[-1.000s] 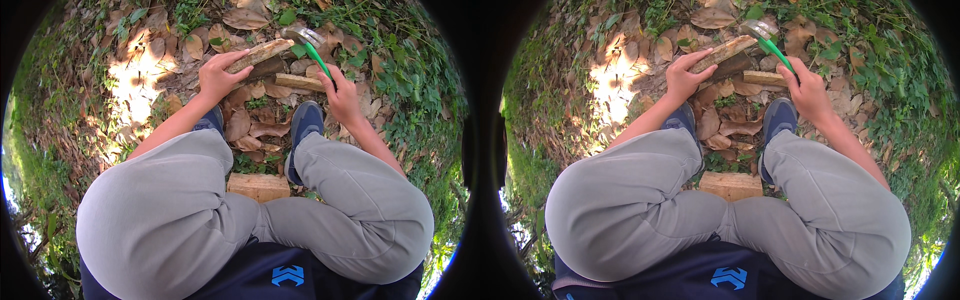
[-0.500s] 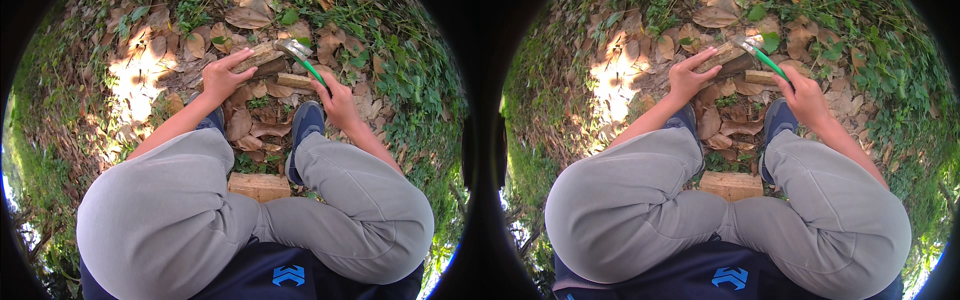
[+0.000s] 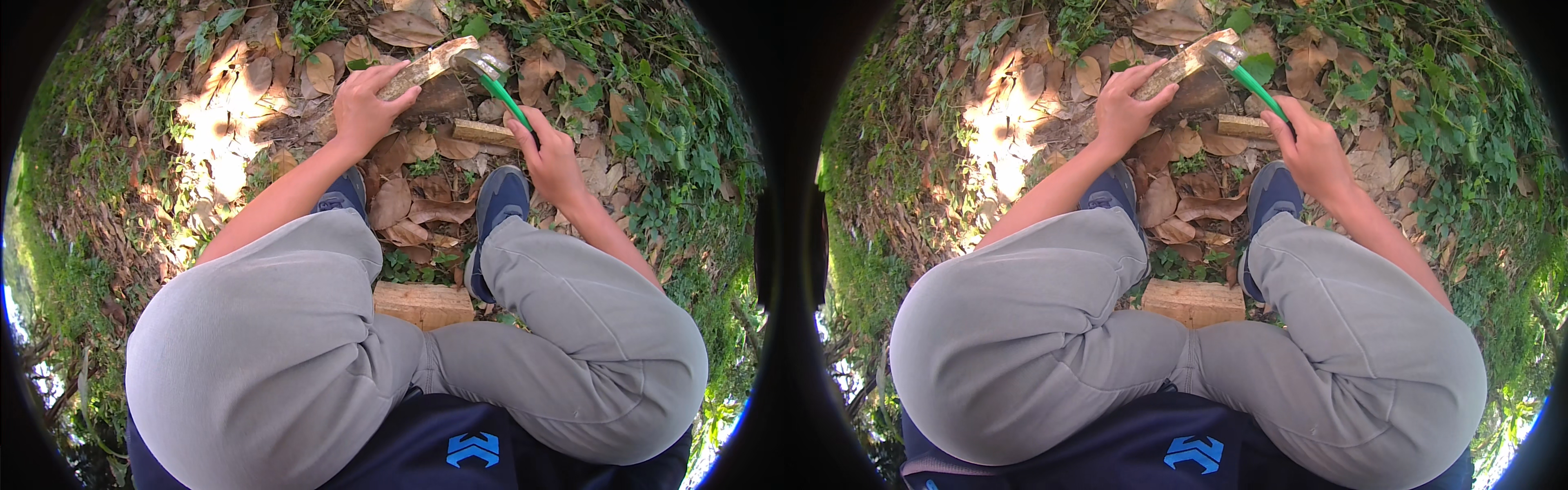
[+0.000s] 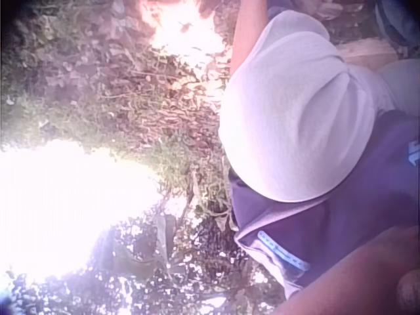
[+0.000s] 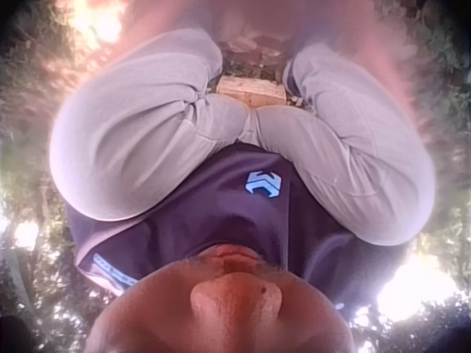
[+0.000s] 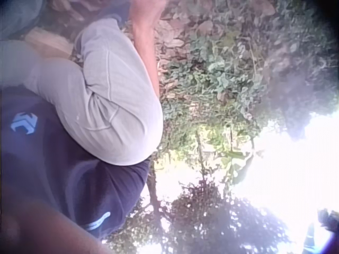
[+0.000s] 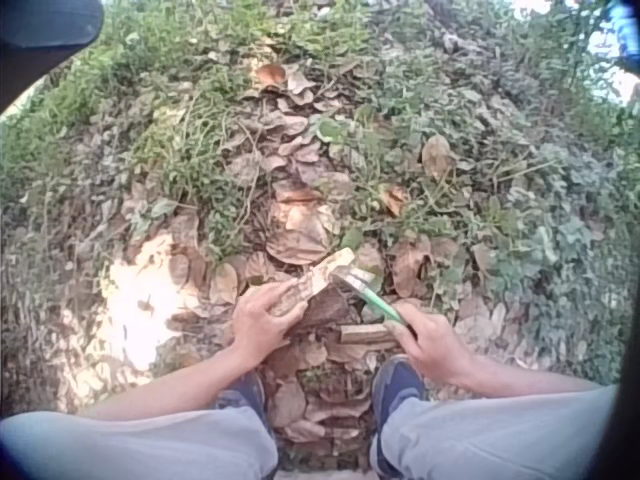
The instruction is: The person sits on the ground and uses a small axe to split a piece of wood into smaller pieces. They repeatedly strike the wood, which is placed on a larger log, to create kindling.
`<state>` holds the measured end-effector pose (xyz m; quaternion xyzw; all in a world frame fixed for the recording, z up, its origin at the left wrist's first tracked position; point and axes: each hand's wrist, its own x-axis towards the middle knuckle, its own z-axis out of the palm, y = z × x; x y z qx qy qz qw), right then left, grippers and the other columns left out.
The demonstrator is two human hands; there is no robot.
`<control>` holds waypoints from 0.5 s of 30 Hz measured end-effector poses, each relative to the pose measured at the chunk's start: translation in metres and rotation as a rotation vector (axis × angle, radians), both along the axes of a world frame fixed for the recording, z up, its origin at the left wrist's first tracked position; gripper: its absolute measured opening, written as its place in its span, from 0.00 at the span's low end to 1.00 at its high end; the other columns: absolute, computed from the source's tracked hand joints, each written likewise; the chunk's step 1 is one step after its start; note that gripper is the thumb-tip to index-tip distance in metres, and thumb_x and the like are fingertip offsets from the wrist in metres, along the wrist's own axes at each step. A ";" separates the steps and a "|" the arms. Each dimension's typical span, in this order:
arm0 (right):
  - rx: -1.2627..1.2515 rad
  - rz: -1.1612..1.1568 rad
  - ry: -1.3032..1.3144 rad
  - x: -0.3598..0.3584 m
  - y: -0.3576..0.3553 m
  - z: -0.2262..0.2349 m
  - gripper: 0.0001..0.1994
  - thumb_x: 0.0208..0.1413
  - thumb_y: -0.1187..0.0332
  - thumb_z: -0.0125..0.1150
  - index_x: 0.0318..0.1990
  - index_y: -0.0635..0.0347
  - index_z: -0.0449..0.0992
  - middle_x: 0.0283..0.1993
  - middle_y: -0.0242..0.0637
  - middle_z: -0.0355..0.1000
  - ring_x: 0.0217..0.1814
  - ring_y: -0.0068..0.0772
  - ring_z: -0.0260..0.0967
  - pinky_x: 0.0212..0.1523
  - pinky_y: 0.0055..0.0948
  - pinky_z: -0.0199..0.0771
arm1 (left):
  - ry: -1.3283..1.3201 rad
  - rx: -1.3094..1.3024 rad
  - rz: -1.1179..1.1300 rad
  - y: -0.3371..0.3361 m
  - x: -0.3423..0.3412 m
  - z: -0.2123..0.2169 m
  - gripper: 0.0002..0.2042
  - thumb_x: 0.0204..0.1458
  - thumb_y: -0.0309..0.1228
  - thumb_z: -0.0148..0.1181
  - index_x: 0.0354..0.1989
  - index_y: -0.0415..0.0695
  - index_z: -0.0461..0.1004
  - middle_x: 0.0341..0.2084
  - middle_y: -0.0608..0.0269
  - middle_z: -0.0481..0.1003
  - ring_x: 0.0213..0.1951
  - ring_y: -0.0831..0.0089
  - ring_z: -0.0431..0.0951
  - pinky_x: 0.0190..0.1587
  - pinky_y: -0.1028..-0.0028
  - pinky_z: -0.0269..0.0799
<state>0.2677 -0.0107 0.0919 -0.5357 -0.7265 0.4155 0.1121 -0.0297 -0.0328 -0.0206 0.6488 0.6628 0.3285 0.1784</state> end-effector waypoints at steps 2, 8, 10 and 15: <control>-0.007 -0.013 -0.020 -0.001 0.001 -0.001 0.13 0.72 0.63 0.58 0.57 0.59 0.75 0.36 0.54 0.78 0.33 0.55 0.76 0.35 0.41 0.74 | 0.046 0.107 -0.046 0.004 -0.007 -0.007 0.21 0.51 0.46 0.74 0.53 0.57 0.86 0.44 0.66 0.84 0.44 0.63 0.82 0.47 0.64 0.77; 0.004 0.043 0.016 0.004 -0.005 -0.014 0.12 0.72 0.62 0.57 0.56 0.56 0.74 0.30 0.52 0.76 0.31 0.58 0.75 0.33 0.45 0.72 | 0.026 0.105 -0.086 0.012 -0.012 -0.012 0.21 0.51 0.46 0.75 0.53 0.57 0.85 0.40 0.69 0.82 0.42 0.64 0.79 0.46 0.63 0.73; -0.021 0.118 -0.066 0.004 -0.007 -0.017 0.11 0.72 0.62 0.58 0.54 0.57 0.74 0.30 0.51 0.75 0.31 0.60 0.74 0.32 0.47 0.71 | 0.025 0.109 -0.100 0.015 -0.017 -0.014 0.21 0.51 0.46 0.75 0.54 0.57 0.85 0.40 0.69 0.81 0.42 0.64 0.79 0.46 0.63 0.73; 0.055 0.204 -0.194 0.000 -0.010 -0.028 0.10 0.72 0.61 0.56 0.52 0.55 0.70 0.29 0.53 0.75 0.33 0.65 0.75 0.31 0.56 0.70 | 0.127 0.164 -0.151 0.023 -0.024 -0.015 0.22 0.52 0.46 0.74 0.55 0.57 0.84 0.42 0.69 0.82 0.45 0.64 0.78 0.47 0.63 0.73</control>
